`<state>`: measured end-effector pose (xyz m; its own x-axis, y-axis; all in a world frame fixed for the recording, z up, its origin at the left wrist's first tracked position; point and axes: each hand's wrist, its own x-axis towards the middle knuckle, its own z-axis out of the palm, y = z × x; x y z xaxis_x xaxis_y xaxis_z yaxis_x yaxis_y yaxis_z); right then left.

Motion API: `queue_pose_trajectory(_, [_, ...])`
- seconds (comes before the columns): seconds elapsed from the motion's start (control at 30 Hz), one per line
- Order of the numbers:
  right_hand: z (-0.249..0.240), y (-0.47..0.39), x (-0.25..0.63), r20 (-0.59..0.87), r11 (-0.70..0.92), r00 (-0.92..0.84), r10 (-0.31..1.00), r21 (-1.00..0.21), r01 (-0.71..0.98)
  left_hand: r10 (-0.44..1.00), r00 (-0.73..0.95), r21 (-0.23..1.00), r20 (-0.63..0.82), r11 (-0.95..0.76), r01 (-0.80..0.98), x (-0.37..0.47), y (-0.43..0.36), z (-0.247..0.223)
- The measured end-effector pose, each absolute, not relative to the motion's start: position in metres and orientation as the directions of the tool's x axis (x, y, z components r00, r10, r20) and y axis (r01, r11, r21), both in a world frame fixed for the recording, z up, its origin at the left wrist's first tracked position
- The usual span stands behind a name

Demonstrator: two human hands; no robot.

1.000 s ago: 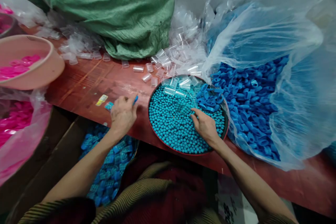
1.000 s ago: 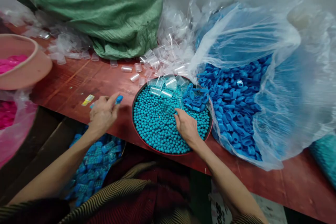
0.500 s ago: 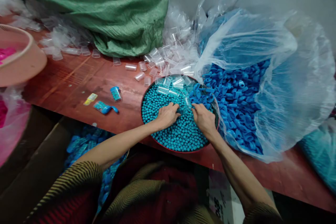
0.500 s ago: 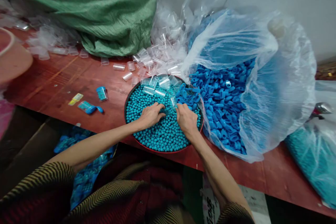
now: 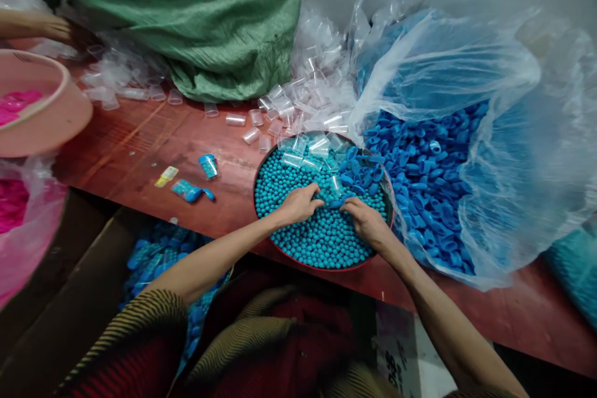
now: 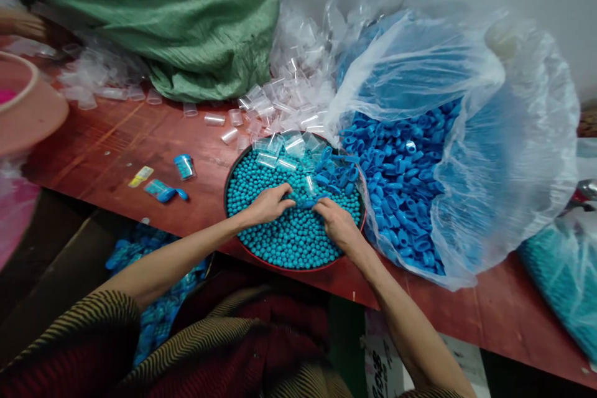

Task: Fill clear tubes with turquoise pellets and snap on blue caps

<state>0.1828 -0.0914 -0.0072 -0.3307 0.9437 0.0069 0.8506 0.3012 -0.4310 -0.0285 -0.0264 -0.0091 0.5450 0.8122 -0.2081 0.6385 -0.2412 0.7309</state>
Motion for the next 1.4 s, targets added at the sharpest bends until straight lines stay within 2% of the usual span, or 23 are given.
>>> queue_pose_trajectory(0.03, [-0.006, -0.093, 0.184, 0.013, 0.289, -0.315, 0.949, -0.439, 0.851, 0.808, 0.553, 0.767, -0.202, -0.221, 0.603, -0.030, -0.025, -0.009])
queue_pose_trajectory(0.1, [-0.001, -0.093, 0.181, 0.020, 0.135, -0.138, 0.990, -0.390, 0.911, 0.804, 0.566, 0.826, -0.183, -0.187, 0.532, -0.032, -0.023, -0.011])
queue_pose_trajectory(0.17, [0.006, -0.086, 0.171, -0.042, -0.109, 0.102, 0.994, -0.259, 0.960, 0.812, 0.552, 0.845, -0.192, -0.149, 0.514, -0.033, -0.021, -0.013])
queue_pose_trajectory(0.23, [0.012, -0.076, 0.155, -0.150, -0.250, 0.236, 0.960, -0.086, 0.964, 0.823, 0.523, 0.835, -0.221, -0.118, 0.537, -0.033, -0.020, -0.015])
queue_pose_trajectory(0.3, [0.015, -0.067, 0.137, -0.201, -0.265, 0.264, 0.943, 0.025, 0.964, 0.832, 0.503, 0.828, -0.233, -0.102, 0.551, -0.034, -0.020, -0.016])
queue_pose_trajectory(0.37, [0.016, -0.060, 0.125, -0.218, -0.229, 0.236, 0.947, 0.059, 0.972, 0.840, 0.495, 0.836, -0.223, -0.097, 0.540, -0.035, -0.020, -0.016])
queue_pose_trajectory(0.5, [0.014, -0.059, 0.133, -0.294, -0.087, 0.070, 0.953, -0.042, 0.995, 0.824, 0.514, 0.877, -0.240, -0.044, 0.479, -0.040, -0.020, -0.011])
queue_pose_trajectory(0.6, [0.012, -0.063, 0.151, -0.218, -0.144, 0.103, 0.971, -0.182, 0.973, 0.766, 0.529, 0.903, -0.364, 0.151, 0.403, -0.043, -0.021, -0.008])
queue_pose_trajectory(0.67, [0.009, -0.066, 0.156, -0.135, -0.177, 0.132, 0.982, -0.416, 0.892, 0.729, 0.557, 0.910, -0.398, 0.239, 0.338, -0.043, -0.022, -0.007])
queue_pose_trajectory(0.73, [0.006, -0.070, 0.153, -0.121, -0.132, 0.064, 0.991, -0.715, 0.687, 0.714, 0.591, 0.926, -0.375, 0.257, 0.276, -0.043, -0.023, -0.007])
queue_pose_trajectory(0.77, [0.005, -0.071, 0.149, -0.131, -0.108, -0.001, 0.991, -0.823, 0.558, 0.710, 0.607, 0.934, -0.357, 0.257, 0.249, -0.043, -0.024, -0.007])
queue_pose_trajectory(0.83, [0.003, -0.074, 0.141, -0.142, -0.086, -0.120, 0.983, -0.919, 0.385, 0.715, 0.619, 0.946, -0.324, 0.254, 0.201, -0.043, -0.026, -0.007])
queue_pose_trajectory(0.9, [0.003, -0.075, 0.134, -0.132, -0.069, -0.150, 0.980, -0.929, 0.364, 0.733, 0.610, 0.953, -0.301, 0.248, 0.172, -0.043, -0.028, -0.006])
queue_pose_trajectory(1.1, [0.006, -0.078, 0.133, -0.002, 0.042, -0.085, 0.996, -0.862, 0.505, 0.737, 0.620, 0.963, -0.268, 0.226, 0.148, -0.044, -0.032, -0.004])
queue_pose_trajectory(1.27, [0.005, -0.082, 0.131, 0.109, 0.166, -0.128, 0.986, -0.737, 0.655, 0.767, 0.604, 0.975, -0.217, 0.196, 0.101, -0.042, -0.038, -0.002])
queue_pose_trajectory(1.4, [0.007, -0.086, 0.127, 0.227, 0.327, -0.240, 0.944, -0.548, 0.770, 0.839, 0.513, 0.982, -0.181, 0.186, 0.042, -0.039, -0.048, -0.001])
